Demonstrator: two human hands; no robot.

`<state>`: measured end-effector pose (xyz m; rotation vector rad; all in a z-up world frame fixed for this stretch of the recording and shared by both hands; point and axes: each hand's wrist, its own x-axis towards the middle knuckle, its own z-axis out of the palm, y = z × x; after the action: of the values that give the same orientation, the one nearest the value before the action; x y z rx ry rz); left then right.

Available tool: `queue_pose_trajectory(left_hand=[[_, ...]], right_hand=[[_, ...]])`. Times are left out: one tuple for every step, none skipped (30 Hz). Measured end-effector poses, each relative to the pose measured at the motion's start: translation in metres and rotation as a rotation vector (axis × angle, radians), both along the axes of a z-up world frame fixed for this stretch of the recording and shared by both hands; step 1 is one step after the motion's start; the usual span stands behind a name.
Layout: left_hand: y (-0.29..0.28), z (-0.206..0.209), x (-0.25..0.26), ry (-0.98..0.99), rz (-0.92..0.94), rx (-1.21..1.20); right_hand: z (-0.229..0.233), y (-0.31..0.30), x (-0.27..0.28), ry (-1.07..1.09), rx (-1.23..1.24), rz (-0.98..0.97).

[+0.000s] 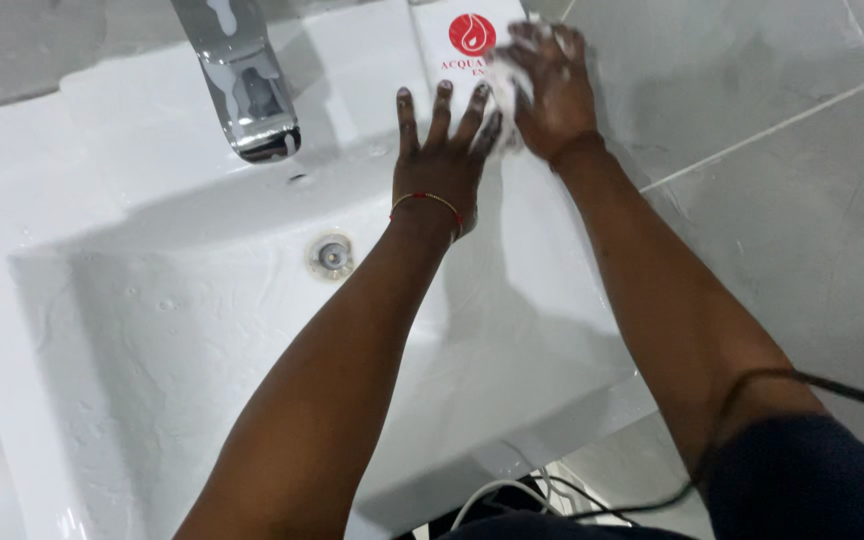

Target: The person scrubs a white bathroom sink with a soapy cloth, covering the basin, faucet, and surrounding surfaces. The person repeatedly rinses and wrings the cloth under running water while continuing to wipe the sink.

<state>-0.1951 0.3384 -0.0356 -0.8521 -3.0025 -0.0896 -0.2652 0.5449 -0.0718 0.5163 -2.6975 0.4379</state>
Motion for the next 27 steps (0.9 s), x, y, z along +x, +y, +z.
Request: queue_pose_trajectory(left_hand=[[-0.001, 0.003, -0.001, -0.045, -0.005, -0.015], [-0.001, 0.006, -0.004, -0.089, -0.011, -0.031], [-0.002, 0.007, -0.003, -0.138, -0.019, -0.047], [-0.004, 0.007, -0.001, -0.133, -0.018, -0.028], [-0.003, 0.008, -0.002, -0.12, -0.017, -0.004], [-0.003, 0.008, -0.003, -0.107, -0.017, 0.02], [-0.004, 0.008, -0.002, -0.107, -0.018, 0.004], [-0.005, 0.008, -0.002, -0.107, -0.02, -0.011], [-0.006, 0.009, -0.002, -0.103, -0.023, -0.027], [-0.007, 0.01, -0.001, -0.131, -0.026, -0.056], [-0.006, 0.012, -0.002, -0.154, -0.026, -0.085], [-0.005, 0.014, -0.003, -0.176, -0.025, -0.113], [-0.005, 0.015, -0.002, -0.161, -0.02, -0.068], [-0.004, 0.015, -0.001, -0.147, -0.015, -0.023], [-0.006, 0.015, -0.003, -0.13, -0.008, 0.016], [-0.006, 0.016, -0.004, -0.133, -0.003, -0.006], [-0.004, 0.015, -0.003, -0.141, 0.0, -0.028], [-0.002, 0.015, -0.003, -0.149, 0.004, -0.051], [-0.001, 0.014, -0.003, -0.144, 0.005, -0.064], [0.001, 0.014, -0.002, -0.138, 0.006, -0.077], [0.0, 0.015, -0.002, -0.13, 0.012, -0.093], [0.0, 0.015, -0.001, -0.128, 0.007, -0.099], [0.0, 0.017, -0.002, -0.118, 0.002, -0.105], [-0.001, 0.019, -0.003, -0.108, -0.004, -0.111], [-0.002, 0.021, -0.003, -0.137, -0.008, -0.105], [-0.005, 0.023, -0.002, -0.167, -0.012, -0.099], [-0.006, 0.025, -0.003, -0.192, -0.017, -0.093]], right_hand=[[0.007, 0.0, 0.017, -0.009, -0.005, 0.006], [0.014, 0.001, 0.038, -0.018, -0.01, 0.013], [0.019, 0.002, 0.065, -0.032, -0.015, 0.016], [0.024, 0.001, 0.095, -0.005, 0.006, 0.012], [0.03, 0.001, 0.124, 0.03, 0.033, 0.008], [0.035, 0.001, 0.153, 0.012, 0.013, -0.049], [0.038, -0.001, 0.187, -0.017, -0.007, -0.104], [0.04, -0.004, 0.219, -0.027, 0.03, -0.166], [0.044, -0.004, 0.247, -0.033, 0.067, -0.229], [0.05, -0.003, 0.274, -0.134, 0.063, -0.333], [0.054, -0.002, 0.292, -0.23, 0.059, -0.434], [0.054, -0.003, 0.304, -0.218, 0.064, -0.444], [0.056, -0.004, 0.314, -0.208, 0.071, -0.454], [0.056, -0.002, 0.316, -0.197, 0.077, -0.463], [0.051, -0.001, 0.308, -0.204, 0.099, -0.487], [0.045, 0.001, 0.293, -0.211, 0.121, -0.511], [0.038, 0.003, 0.278, -0.223, 0.142, -0.536], [0.029, 0.005, 0.258, -0.161, 0.088, -0.491], [0.02, 0.009, 0.234, -0.106, 0.037, -0.447], [0.009, 0.011, 0.201, -0.091, 0.068, -0.443], [-0.001, 0.011, 0.163, -0.12, -0.018, -0.442], [-0.008, 0.011, 0.125, 0.033, 0.077, -0.356], [-0.014, 0.005, 0.083, -0.099, 0.014, -0.446], [-0.017, -0.002, 0.043, -0.014, -0.021, -0.368], [-0.017, -0.008, 0.006, -0.087, -0.144, -0.379], [-0.016, -0.016, -0.027, -0.162, -0.267, -0.387], [-0.016, -0.022, -0.052, -0.18, -0.225, -0.41]])
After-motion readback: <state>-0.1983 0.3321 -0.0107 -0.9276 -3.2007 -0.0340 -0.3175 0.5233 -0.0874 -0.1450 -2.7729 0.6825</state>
